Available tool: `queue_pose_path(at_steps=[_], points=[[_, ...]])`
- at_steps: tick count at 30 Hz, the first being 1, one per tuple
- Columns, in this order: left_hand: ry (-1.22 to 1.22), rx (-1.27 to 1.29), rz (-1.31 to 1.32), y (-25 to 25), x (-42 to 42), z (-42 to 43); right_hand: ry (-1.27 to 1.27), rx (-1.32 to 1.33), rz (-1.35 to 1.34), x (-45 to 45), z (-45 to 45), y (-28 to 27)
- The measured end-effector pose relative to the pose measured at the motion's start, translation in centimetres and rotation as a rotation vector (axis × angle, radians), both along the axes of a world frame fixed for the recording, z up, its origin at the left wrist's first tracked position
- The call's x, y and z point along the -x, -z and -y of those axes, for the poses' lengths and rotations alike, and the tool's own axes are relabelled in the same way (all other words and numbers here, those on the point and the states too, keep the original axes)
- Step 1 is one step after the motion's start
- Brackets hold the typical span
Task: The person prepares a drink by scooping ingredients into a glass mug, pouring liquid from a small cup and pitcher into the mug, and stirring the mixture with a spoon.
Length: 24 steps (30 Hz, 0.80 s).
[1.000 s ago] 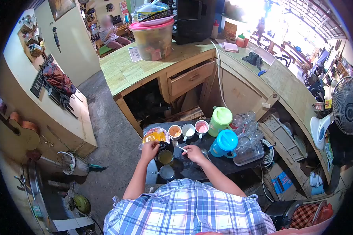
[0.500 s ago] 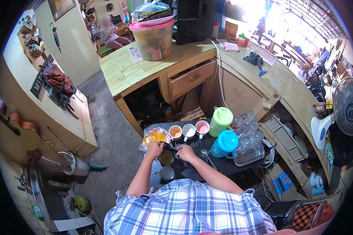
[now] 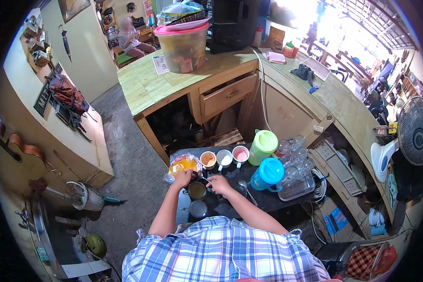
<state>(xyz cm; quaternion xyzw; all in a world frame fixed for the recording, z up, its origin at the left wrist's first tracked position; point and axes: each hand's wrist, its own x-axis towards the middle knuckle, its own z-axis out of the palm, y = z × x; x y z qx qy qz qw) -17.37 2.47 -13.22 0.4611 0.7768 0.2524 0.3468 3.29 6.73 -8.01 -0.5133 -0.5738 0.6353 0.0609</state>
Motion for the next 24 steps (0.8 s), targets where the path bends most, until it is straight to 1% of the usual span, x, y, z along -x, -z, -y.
queue_pose_path(at_steps=[1,3,4,7,8,11,13,15,16,19,20,22,23,24], points=[[0.000,0.001,0.002,0.1,0.0,-0.2,0.000,0.001,0.002,0.0,0.0,-0.1],[-0.031,0.024,0.047,0.1,-0.1,0.0,0.060,0.102,-0.060,-0.1,0.4,-0.1],[-0.029,0.029,0.047,-0.1,-0.1,0.1,0.029,0.115,-0.086,-0.2,0.4,-0.3],[-0.066,0.040,0.067,-0.3,-0.3,0.1,0.037,0.145,-0.080,-0.2,0.3,-0.7],[-0.071,0.019,0.107,-0.2,-0.3,0.1,0.037,0.149,-0.079,-0.2,0.3,-0.8],[-0.075,-0.013,0.146,-0.5,-0.3,0.5,0.084,0.176,-0.116,-0.2,-0.1,-0.2],[-0.074,-0.029,0.147,0.0,-0.1,0.3,0.140,0.312,-0.211,-0.2,-0.6,0.4],[-0.033,-0.076,0.127,0.2,0.1,0.4,0.161,0.361,-0.256,-0.3,-0.8,0.8],[-0.034,-0.078,0.127,0.2,0.1,0.5,0.183,0.412,-0.301,-0.3,-0.9,0.7],[-0.053,-0.050,0.143,0.0,0.2,0.4,0.197,0.446,-0.345,-0.3,-1.0,0.5],[-0.068,-0.053,0.140,-0.1,0.2,0.5,0.197,0.444,-0.345,-0.4,-1.1,0.4],[-0.085,-0.055,0.139,0.0,0.2,0.5,0.195,0.309,-0.269,-0.6,-0.9,0.0],[-0.106,-0.039,0.155,0.1,0.1,0.5,0.193,0.308,-0.268,-0.6,-0.8,-0.2],[-0.126,-0.024,0.171,0.3,0.2,0.4,0.161,0.241,-0.219,-0.5,-0.7,-0.2]])
